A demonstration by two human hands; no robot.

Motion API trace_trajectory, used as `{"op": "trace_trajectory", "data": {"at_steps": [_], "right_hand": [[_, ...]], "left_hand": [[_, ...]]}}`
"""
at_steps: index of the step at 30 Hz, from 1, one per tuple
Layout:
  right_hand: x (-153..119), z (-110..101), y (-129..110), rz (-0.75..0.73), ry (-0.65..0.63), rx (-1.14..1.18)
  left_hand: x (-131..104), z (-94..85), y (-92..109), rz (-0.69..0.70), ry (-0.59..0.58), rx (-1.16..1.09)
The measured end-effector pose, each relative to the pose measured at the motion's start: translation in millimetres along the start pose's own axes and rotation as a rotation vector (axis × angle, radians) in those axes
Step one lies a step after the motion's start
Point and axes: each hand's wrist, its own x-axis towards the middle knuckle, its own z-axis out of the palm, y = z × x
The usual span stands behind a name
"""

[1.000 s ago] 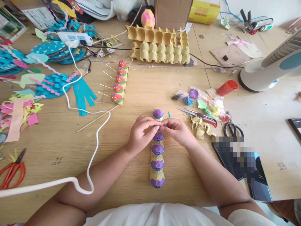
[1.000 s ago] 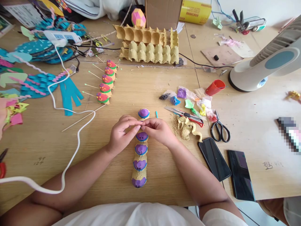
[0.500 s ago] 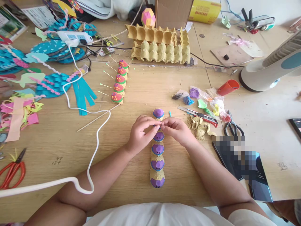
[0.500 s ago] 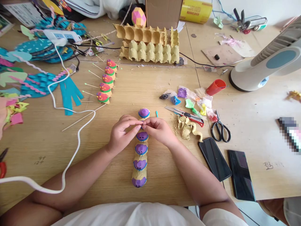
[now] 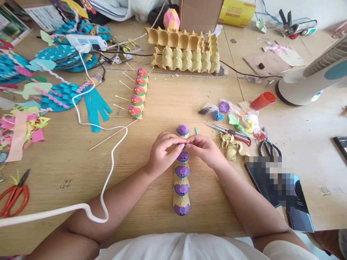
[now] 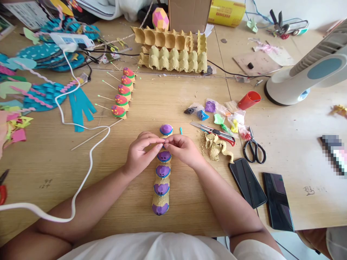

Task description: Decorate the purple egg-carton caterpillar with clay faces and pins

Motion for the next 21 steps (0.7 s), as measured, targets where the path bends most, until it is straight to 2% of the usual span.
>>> {"op": "trace_trajectory", "data": {"at_steps": [15, 21], "right_hand": [[-0.4, 0.1, -0.5, -0.001, 0.042, 0.023], [-0.5, 1.7, -3.8, 0.003, 0.005, 0.047]], "left_hand": [[0.5, 0.0, 0.4, 0.004, -0.008, 0.003], [-0.6, -0.1, 1.0, 0.004, -0.008, -0.001]]}}
